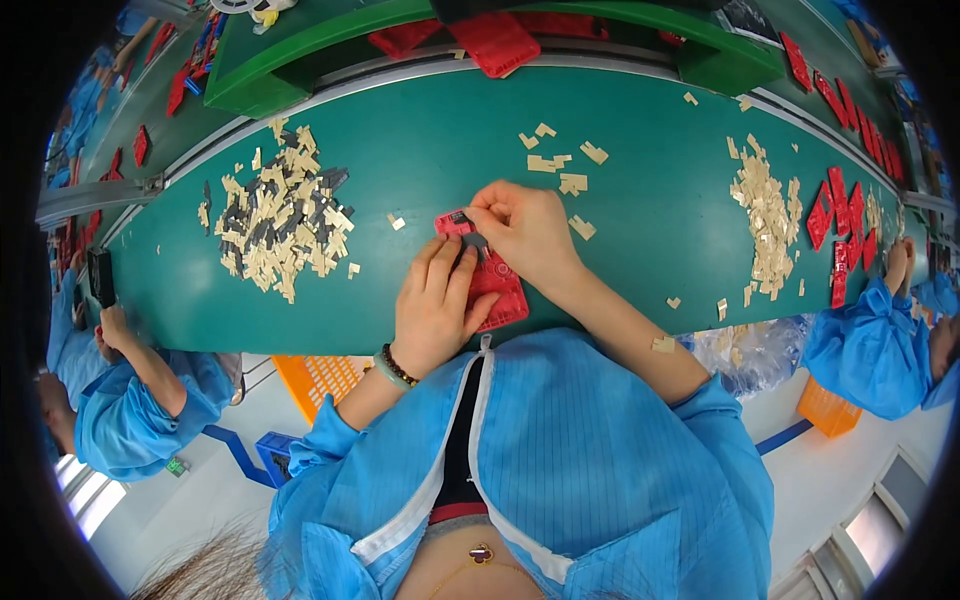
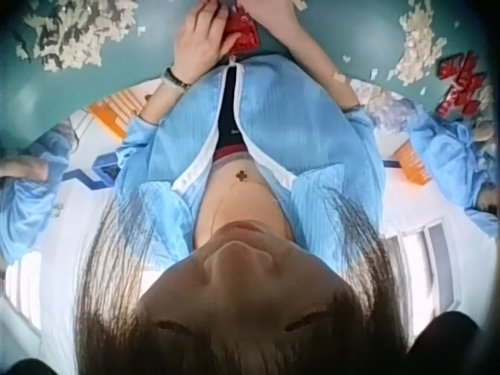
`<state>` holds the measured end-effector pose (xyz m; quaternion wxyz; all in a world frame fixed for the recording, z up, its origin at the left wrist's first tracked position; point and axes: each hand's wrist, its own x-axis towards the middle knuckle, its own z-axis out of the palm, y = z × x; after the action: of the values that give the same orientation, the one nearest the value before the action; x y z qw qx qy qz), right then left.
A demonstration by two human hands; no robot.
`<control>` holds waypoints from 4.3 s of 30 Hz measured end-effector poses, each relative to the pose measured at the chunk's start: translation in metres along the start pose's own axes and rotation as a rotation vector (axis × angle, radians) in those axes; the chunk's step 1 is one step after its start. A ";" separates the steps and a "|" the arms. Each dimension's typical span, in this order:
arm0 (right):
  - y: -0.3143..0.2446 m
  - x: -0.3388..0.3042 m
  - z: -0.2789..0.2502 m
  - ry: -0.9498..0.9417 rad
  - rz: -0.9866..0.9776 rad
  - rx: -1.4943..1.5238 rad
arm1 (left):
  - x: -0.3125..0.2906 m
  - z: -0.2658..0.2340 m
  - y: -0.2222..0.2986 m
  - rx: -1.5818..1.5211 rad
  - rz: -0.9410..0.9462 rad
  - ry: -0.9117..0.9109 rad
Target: The person inserts small gold-colored components into red plastic electronic housings by hand at an assembly line workstation.
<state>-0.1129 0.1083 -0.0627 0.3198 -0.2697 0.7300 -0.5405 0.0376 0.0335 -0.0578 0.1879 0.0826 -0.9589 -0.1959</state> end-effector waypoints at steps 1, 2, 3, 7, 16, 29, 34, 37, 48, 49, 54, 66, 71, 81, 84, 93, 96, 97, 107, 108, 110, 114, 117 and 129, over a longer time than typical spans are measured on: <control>-0.001 0.000 0.000 0.002 0.002 -0.002 | 0.001 0.000 -0.001 -0.001 0.001 -0.005; -0.002 0.000 0.001 0.018 -0.013 -0.027 | 0.000 0.000 -0.001 -0.002 0.000 -0.006; -0.003 0.000 0.002 0.033 -0.028 -0.053 | 0.000 0.000 -0.001 -0.002 0.003 0.000; -0.003 0.001 0.002 0.057 -0.013 -0.074 | -0.001 0.000 -0.002 -0.009 0.005 0.003; -0.004 0.003 -0.002 0.019 -0.020 -0.141 | 0.004 -0.002 -0.003 -0.039 0.004 -0.017; -0.008 -0.014 -0.014 0.069 -0.670 -0.787 | 0.010 -0.012 -0.005 -0.033 -0.026 -0.069; -0.002 -0.025 -0.038 0.180 -0.650 -0.905 | 0.028 -0.010 0.000 -0.069 0.022 -0.080; -0.002 -0.039 -0.044 0.083 -0.830 -0.928 | 0.033 -0.002 -0.001 0.042 -0.035 -0.096; 0.007 -0.068 -0.051 -0.317 -0.799 -0.639 | 0.049 0.002 -0.003 0.200 0.169 -0.139; 0.006 -0.066 -0.056 -0.307 -0.794 -0.579 | 0.056 -0.003 -0.001 0.086 0.066 -0.143; -0.033 -0.048 -0.028 -0.265 -0.802 -0.252 | 0.026 -0.081 0.001 -0.054 0.224 -0.106; -0.070 0.048 0.001 -0.132 -1.006 -0.753 | 0.061 -0.208 -0.235 0.774 -0.157 0.534; -0.048 0.132 -0.017 0.111 -1.017 -1.083 | 0.102 -0.147 -0.162 0.435 -0.269 0.057; -0.028 0.080 -0.045 -0.016 -1.038 -1.017 | 0.169 -0.033 -0.188 0.834 0.202 0.204; -0.029 0.052 -0.068 -0.045 -0.990 -0.934 | 0.156 -0.053 -0.129 0.619 0.292 0.154; -0.001 -0.049 -0.138 0.324 -0.832 -0.959 | 0.036 -0.042 -0.007 -0.082 0.210 -0.048; 0.014 -0.062 -0.152 0.345 -0.738 -1.000 | 0.033 -0.059 -0.049 0.054 -0.055 0.165; 0.015 -0.065 -0.150 0.347 -0.735 -0.998 | 0.035 -0.068 -0.059 0.060 -0.228 0.186; -0.006 -0.063 -0.098 0.232 -0.991 -0.820 | 0.025 -0.051 -0.047 0.331 0.562 -0.152; -0.005 -0.067 -0.100 0.252 -0.996 -0.824 | 0.026 -0.068 -0.051 0.318 0.522 -0.048; -0.005 -0.069 -0.099 0.272 -0.998 -0.828 | 0.027 -0.101 -0.083 0.247 0.408 -0.023; -0.008 -0.071 -0.088 0.258 -1.032 -0.804 | 0.058 -0.176 -0.171 0.830 0.032 0.407; -0.004 -0.058 -0.068 0.213 -1.089 -0.790 | 0.059 -0.171 -0.208 0.448 -0.133 0.405; -0.009 -0.049 -0.029 -0.241 -0.887 -0.708 | 0.048 -0.129 -0.203 -0.294 -0.480 -0.082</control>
<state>-0.1022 0.1599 -0.0397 0.0338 -0.6998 0.6421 -0.3112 0.0614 -0.2065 -0.0143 0.1070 0.2712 -0.8800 -0.3749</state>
